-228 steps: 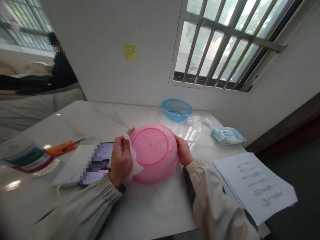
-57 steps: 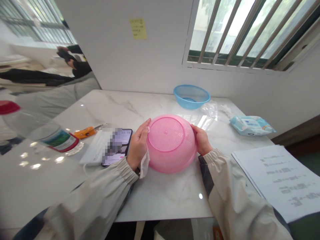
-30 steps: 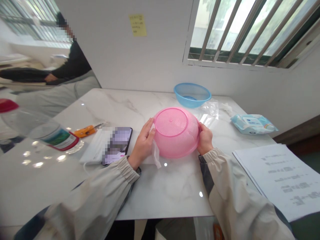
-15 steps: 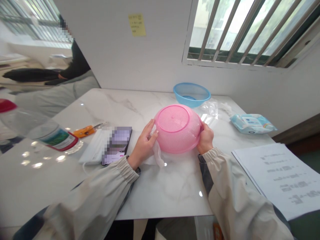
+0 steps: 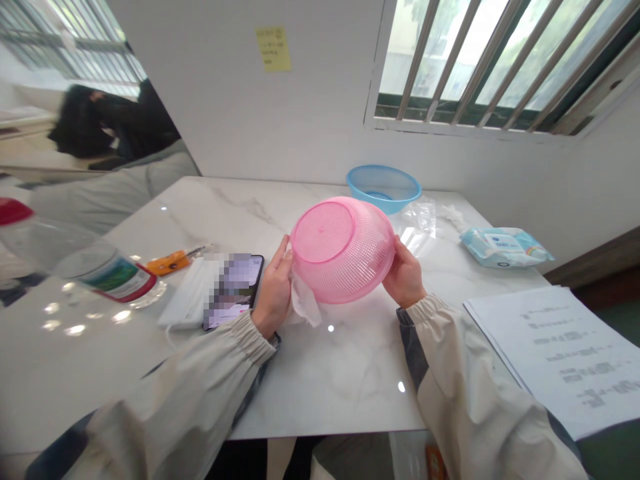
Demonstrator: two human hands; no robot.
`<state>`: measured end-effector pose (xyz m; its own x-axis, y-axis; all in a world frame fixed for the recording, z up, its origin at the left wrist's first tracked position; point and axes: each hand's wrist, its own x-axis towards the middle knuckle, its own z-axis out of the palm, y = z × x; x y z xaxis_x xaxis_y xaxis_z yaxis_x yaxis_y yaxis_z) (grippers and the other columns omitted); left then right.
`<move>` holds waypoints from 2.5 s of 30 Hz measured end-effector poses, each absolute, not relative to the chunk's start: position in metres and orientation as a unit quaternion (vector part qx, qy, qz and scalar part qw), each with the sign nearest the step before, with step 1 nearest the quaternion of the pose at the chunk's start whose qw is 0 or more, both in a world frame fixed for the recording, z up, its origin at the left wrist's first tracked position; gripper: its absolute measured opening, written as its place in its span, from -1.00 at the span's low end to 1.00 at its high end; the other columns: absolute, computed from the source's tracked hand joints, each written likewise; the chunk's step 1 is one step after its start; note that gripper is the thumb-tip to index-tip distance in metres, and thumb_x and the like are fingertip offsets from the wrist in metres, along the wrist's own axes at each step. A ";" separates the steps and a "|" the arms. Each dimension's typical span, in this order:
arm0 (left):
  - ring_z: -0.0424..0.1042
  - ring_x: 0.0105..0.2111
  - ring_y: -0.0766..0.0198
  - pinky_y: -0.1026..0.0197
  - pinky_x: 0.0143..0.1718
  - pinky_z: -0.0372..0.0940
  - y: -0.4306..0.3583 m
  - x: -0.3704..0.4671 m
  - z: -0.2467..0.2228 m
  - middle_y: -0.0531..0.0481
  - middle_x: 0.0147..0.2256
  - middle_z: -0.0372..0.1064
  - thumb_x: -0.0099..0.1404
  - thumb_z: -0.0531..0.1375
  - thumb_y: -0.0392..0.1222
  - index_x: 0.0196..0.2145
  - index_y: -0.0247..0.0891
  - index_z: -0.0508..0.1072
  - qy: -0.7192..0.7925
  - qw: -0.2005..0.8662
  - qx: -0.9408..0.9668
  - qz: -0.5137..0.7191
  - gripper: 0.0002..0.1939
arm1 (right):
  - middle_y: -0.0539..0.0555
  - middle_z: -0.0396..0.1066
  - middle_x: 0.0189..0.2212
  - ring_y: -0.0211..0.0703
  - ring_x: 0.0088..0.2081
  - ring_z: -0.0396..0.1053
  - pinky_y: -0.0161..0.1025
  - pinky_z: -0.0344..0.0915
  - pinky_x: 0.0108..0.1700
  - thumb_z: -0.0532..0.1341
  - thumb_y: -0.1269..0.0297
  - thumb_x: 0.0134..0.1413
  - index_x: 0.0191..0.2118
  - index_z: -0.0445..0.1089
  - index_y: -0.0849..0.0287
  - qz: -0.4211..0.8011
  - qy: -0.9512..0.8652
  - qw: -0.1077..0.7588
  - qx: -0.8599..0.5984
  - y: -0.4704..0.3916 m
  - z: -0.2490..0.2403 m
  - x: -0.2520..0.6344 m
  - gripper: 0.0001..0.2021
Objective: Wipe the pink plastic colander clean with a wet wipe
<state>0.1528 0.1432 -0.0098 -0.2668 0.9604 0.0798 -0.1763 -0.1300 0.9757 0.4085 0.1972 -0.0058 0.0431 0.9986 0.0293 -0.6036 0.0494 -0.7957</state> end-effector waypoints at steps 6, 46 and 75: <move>0.16 0.60 0.12 0.02 0.65 0.04 0.147 0.150 0.000 -0.02 0.55 0.27 0.63 0.13 -0.04 0.45 -0.13 0.49 0.494 0.451 0.332 0.665 -0.48 | 0.01 0.74 -0.06 0.03 0.09 0.69 0.04 0.54 0.35 0.59 -0.11 0.15 0.02 0.69 -0.06 0.710 -0.440 0.503 -0.223 0.179 -0.003 0.421 -0.59; 0.63 0.08 -0.10 0.00 0.16 0.44 0.122 0.179 0.005 -0.27 -0.02 0.69 0.42 0.29 0.54 0.11 -0.31 0.70 0.247 0.789 0.365 0.428 -0.20 | 0.07 0.71 -0.22 0.06 -0.04 0.70 0.03 0.60 0.18 0.56 0.06 0.21 -0.15 0.80 0.00 0.454 -0.774 0.351 -0.268 0.179 0.002 0.397 -0.81; 0.54 0.24 -0.20 -0.15 0.24 0.44 0.121 0.177 0.008 -0.30 0.16 0.65 0.43 0.24 0.56 0.09 -0.22 0.74 0.313 0.742 0.403 0.434 -0.22 | 0.01 0.63 -0.38 -0.11 -0.30 0.53 -0.21 0.52 -0.19 0.60 0.08 0.03 -0.32 0.71 0.11 0.437 -0.625 0.527 -0.375 0.177 -0.007 0.392 -0.77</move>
